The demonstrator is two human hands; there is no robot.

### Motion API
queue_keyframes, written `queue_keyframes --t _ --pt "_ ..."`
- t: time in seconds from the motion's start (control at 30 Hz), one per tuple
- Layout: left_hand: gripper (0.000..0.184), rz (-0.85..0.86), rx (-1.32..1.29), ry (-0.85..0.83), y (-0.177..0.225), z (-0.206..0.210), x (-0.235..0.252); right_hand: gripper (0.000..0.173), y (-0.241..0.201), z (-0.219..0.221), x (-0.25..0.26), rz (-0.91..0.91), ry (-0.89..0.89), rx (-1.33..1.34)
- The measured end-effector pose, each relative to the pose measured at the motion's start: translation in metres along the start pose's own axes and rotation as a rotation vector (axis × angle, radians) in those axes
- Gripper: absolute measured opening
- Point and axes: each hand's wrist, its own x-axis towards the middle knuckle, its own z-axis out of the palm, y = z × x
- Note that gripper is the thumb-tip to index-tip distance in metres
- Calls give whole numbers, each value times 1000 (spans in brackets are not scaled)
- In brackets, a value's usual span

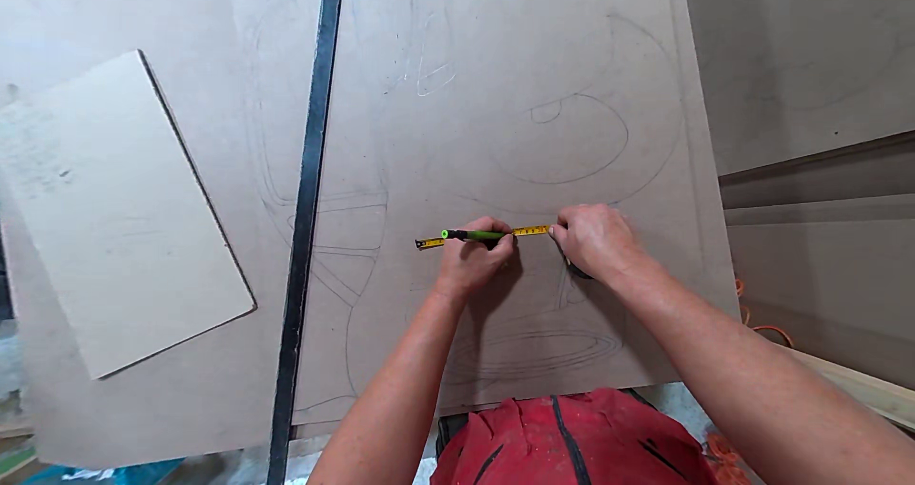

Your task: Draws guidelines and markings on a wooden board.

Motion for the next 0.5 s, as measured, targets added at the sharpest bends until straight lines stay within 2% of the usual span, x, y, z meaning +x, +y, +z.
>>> queue_keyframes --t 0.5 --pt "6 27 35 -16 0 0 2 29 1 1 -1 -7 12 9"
